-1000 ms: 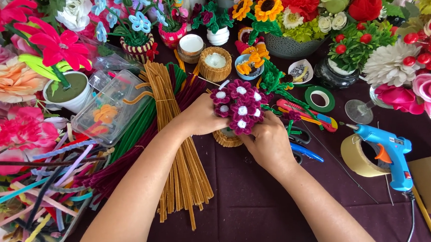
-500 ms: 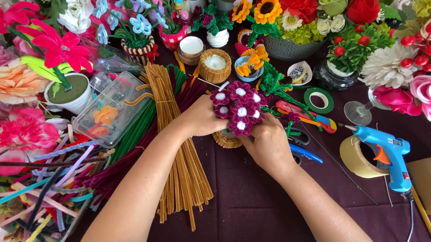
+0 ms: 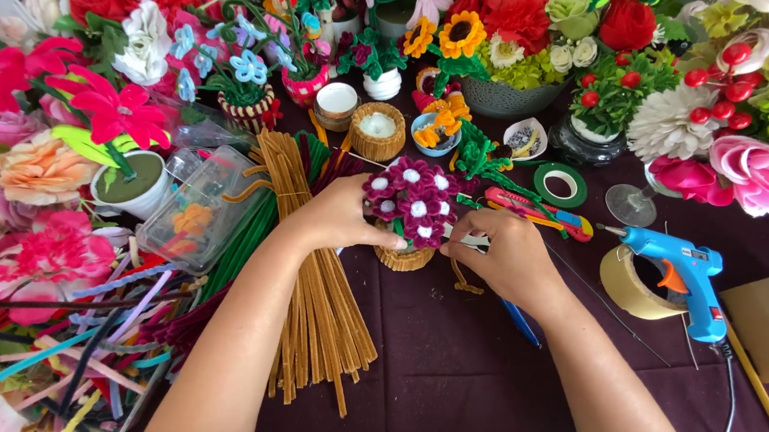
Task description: Assembling a small decorative arrangement of artificial flowers using pipe cleaners and a base.
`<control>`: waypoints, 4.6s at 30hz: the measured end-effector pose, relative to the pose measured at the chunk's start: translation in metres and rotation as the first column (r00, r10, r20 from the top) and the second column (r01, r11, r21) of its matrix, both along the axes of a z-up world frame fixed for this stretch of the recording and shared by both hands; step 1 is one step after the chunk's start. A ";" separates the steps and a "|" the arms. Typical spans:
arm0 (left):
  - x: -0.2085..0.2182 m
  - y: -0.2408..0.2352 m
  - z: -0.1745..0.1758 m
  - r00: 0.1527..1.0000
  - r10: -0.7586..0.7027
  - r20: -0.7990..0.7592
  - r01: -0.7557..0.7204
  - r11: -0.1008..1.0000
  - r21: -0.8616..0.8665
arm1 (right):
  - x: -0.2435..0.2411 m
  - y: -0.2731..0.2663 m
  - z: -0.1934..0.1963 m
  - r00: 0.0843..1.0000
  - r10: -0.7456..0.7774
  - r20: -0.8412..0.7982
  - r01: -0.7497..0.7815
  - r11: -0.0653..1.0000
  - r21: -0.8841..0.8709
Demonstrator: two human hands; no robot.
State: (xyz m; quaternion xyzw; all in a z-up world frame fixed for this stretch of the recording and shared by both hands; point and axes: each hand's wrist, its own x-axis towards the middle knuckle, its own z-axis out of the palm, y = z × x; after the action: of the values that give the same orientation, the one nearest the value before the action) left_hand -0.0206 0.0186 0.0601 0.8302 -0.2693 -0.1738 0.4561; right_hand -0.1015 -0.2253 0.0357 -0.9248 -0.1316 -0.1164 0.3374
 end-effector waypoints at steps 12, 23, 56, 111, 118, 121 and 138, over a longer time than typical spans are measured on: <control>-0.025 -0.009 -0.060 0.953 0.226 0.203 -0.203 0.971 -0.126 | 0.003 0.029 -0.034 0.996 0.020 0.089 -0.040 0.974 0.225; -0.036 -0.001 -0.048 0.915 0.316 0.252 -0.223 0.915 -0.337 | 0.003 0.027 -0.030 0.999 0.010 0.035 -0.019 0.962 0.273; -0.036 -0.022 -0.075 0.868 0.458 0.194 -0.241 0.728 -0.642 | 0.013 0.003 -0.024 0.986 -0.161 -0.032 0.159 0.883 0.443; -0.022 -0.018 -0.075 0.934 0.323 0.153 -0.178 0.792 -0.584 | 0.018 0.043 0.045 0.908 0.140 0.395 -0.096 0.987 -0.129; -0.022 -0.022 -0.083 0.935 0.321 0.150 -0.179 0.793 -0.582 | 0.015 0.046 0.050 0.898 0.129 0.420 -0.115 0.992 -0.058; -0.022 -0.021 -0.083 0.928 0.337 0.156 -0.188 0.790 -0.583 | 0.011 0.046 0.061 0.904 0.204 0.375 -0.221 0.975 0.002; -0.028 -0.021 -0.077 0.910 0.364 0.200 -0.149 0.735 -0.662 | 0.018 0.045 0.046 0.913 0.092 0.397 -0.068 0.995 -0.075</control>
State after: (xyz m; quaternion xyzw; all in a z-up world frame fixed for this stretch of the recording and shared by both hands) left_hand -0.0483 -0.0027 -0.0169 0.6736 -0.2626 0.1277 0.6790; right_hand -0.0835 -0.1806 0.0821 -0.8850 -0.2389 -0.2848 0.2804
